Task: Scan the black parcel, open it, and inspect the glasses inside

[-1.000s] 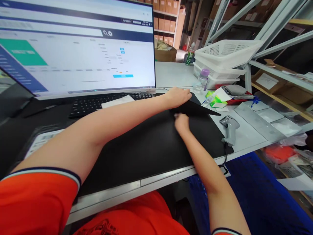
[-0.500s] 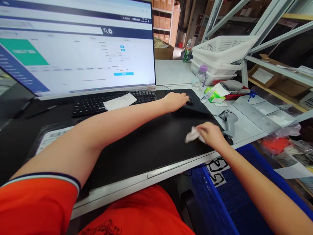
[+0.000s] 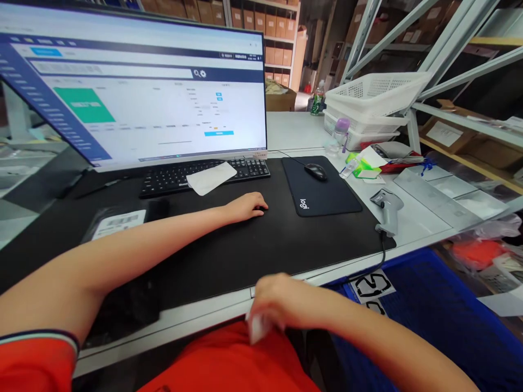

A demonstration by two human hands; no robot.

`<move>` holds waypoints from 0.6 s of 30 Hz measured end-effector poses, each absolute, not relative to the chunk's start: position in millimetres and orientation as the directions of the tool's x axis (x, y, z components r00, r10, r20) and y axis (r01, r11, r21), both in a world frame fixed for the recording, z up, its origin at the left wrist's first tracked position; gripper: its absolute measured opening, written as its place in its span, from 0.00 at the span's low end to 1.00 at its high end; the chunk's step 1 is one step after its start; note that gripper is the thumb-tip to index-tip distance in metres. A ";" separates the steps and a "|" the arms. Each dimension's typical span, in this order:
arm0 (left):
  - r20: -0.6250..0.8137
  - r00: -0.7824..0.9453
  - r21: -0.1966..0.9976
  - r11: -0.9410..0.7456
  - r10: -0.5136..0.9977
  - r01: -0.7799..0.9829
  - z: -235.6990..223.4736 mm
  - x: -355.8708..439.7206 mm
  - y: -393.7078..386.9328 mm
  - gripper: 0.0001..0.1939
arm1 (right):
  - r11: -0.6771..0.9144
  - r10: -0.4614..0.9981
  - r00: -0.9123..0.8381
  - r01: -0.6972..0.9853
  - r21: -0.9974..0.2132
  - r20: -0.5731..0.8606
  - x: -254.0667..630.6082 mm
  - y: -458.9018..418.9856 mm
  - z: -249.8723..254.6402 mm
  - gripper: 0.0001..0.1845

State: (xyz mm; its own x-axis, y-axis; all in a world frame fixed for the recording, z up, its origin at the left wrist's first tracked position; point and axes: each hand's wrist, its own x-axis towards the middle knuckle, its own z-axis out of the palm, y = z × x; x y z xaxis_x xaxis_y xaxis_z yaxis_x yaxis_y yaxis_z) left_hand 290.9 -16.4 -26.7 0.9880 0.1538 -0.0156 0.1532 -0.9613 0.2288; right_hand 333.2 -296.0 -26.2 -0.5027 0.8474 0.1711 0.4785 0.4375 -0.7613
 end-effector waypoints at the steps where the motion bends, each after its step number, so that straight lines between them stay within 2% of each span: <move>1: -0.006 0.989 0.239 -0.961 0.146 0.143 -30.0 291.3 -16.6 0.13 | 0.357 0.929 -0.314 0.615 -0.703 0.196 351.3 -299.1 -21.6 0.13; 3: 0.007 0.992 0.252 -0.960 0.124 0.119 -32.5 295.9 -14.9 0.10 | 0.134 0.952 0.066 0.790 -0.598 0.300 392.7 -306.7 -17.3 0.12; 4: 0.009 0.995 0.258 -0.961 0.103 0.097 -32.1 299.5 -13.0 0.09 | 0.040 0.917 0.196 0.821 -0.570 0.347 411.8 -311.9 -17.2 0.11; 6: 0.001 0.999 0.264 -0.964 0.035 0.034 -28.6 308.0 -7.7 0.06 | -0.079 0.853 0.342 0.831 -0.550 0.395 439.9 -325.4 -20.0 0.11; 9: -0.041 0.995 0.255 -0.964 -0.093 -0.080 -20.5 322.0 0.3 0.03 | -0.165 0.809 0.430 0.820 -0.548 0.401 455.0 -349.8 -28.7 0.12; 14: -0.121 0.953 0.200 -0.947 -0.278 -0.251 -13.0 341.2 -1.7 0.10 | -0.229 0.790 0.484 0.803 -0.551 0.377 454.6 -379.9 -41.7 0.13; 18: -0.103 0.938 0.149 -0.938 -0.330 -0.313 -18.5 342.0 -12.8 0.14 | -0.276 0.754 0.524 0.800 -0.533 0.396 464.1 -389.7 -47.3 0.13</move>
State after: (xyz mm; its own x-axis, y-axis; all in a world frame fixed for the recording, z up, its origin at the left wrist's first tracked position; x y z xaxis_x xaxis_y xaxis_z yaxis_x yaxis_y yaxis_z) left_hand 342.0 -12.8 -18.5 0.9385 -0.3296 -0.1028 -0.3131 -0.9380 0.1488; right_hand 464.1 -389.7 -47.3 0.5243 0.7536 0.3965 0.7999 -0.2762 -0.5328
